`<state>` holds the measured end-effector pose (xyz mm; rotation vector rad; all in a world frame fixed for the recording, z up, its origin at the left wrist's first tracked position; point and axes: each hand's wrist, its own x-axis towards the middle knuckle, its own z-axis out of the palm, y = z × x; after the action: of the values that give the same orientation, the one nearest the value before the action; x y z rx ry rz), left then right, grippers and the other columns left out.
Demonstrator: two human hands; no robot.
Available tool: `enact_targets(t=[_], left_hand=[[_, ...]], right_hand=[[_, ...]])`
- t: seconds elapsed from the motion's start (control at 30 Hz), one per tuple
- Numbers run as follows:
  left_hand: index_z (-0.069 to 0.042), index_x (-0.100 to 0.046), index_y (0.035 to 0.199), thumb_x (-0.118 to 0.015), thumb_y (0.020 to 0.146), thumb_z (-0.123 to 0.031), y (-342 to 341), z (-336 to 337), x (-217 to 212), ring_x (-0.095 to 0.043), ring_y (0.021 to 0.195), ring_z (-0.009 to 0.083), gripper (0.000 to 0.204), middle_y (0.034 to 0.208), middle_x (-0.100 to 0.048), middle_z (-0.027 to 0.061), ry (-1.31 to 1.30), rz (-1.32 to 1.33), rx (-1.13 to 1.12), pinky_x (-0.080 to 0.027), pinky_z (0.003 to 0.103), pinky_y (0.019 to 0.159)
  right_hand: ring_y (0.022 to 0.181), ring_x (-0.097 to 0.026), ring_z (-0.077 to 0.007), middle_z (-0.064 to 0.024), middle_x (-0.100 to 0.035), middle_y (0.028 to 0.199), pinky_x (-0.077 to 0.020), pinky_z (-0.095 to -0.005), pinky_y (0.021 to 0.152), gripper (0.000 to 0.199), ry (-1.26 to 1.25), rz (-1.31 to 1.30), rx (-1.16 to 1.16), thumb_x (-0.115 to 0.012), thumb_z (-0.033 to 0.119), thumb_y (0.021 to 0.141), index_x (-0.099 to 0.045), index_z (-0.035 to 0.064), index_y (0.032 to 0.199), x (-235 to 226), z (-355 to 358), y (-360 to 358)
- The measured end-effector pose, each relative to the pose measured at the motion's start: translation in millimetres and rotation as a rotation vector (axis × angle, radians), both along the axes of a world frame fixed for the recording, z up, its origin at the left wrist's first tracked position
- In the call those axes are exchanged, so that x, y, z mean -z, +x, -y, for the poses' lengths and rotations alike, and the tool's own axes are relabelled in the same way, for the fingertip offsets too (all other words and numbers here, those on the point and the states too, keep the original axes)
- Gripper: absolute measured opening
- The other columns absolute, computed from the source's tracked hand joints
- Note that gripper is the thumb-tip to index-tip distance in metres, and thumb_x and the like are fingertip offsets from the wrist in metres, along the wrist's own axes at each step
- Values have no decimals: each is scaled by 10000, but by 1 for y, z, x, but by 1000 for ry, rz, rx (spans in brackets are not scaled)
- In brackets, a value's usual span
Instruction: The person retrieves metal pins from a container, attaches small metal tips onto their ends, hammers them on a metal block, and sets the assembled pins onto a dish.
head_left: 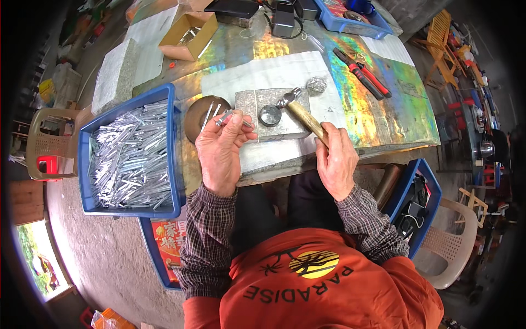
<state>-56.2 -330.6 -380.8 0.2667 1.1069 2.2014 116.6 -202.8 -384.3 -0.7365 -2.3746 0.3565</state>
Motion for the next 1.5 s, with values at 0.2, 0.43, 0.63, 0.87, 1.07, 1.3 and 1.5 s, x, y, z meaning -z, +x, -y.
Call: enact_targets(t=[0.2, 0.43, 0.63, 0.87, 1.07, 1.3, 1.5], left_hand=[[30, -610, 942, -593, 890, -79, 3, 9, 2, -619, 734, 169, 122, 886, -643, 128, 11, -5, -10, -550, 302, 664], [28, -607, 936, -597, 869, -22, 27, 15, 4, -623, 716, 159, 84, 844, -647, 117, -111, -184, -24, -536, 283, 641], [17, -605, 1008, -625, 822, 45, 59, 15, 7, -575, 709, 69, 189, 801, -639, 34, -283, -460, 10, -474, 219, 648], [-10, -594, 1034, -632, 796, 55, 62, 27, 14, -610, 728, 108, 249, 804, -646, 79, -306, -492, -2, -501, 254, 674], [-24, -609, 979, -659, 745, 43, 56, 38, 5, -613, 702, 245, 249, 789, -616, 117, -510, -918, -49, -493, 317, 633], [-19, -640, 910, -662, 741, 18, 52, 48, 2, -603, 710, 253, 175, 801, -629, 104, -525, -1133, -45, -472, 323, 628], [-9, -642, 899, -655, 747, 16, 46, 55, 10, -604, 709, 250, 155, 813, -632, 115, -564, -1131, -51, -476, 321, 632]], right_hand=[[767, -544, -331, -144, -507, 895, -448, -392, 639, 385, -130, 6, 12, -617, 32, 758, -511, 41, 1128, 6, 2, -2], [891, -500, -311, -120, -529, 966, -418, -413, 758, 507, 126, 13, -186, -697, 137, 723, -516, 41, 1186, -28, 10, -8], [727, -578, -274, -108, -579, 821, -472, -359, 612, 341, -100, -206, -600, -725, 82, 699, -606, 17, 1012, -42, 31, -29], [641, -599, -254, -105, -602, 744, -477, -326, 545, 198, -164, -268, -641, -720, 36, 709, -623, 4, 878, -36, 38, -35], [623, -602, -236, -120, -605, 718, -460, -302, 527, 95, -374, -230, -604, -665, 78, 792, -627, 4, 837, -35, 37, -36], [548, -513, -42, -10, -574, 652, -404, -170, 499, 198, -1004, -144, -561, -549, 147, 921, -631, -8, 828, -32, 33, -37], [588, -507, -44, 1, -559, 714, -406, -173, 527, 157, -1162, -222, -560, -577, 62, 890, -595, -23, 1021, -21, 39, -37]])
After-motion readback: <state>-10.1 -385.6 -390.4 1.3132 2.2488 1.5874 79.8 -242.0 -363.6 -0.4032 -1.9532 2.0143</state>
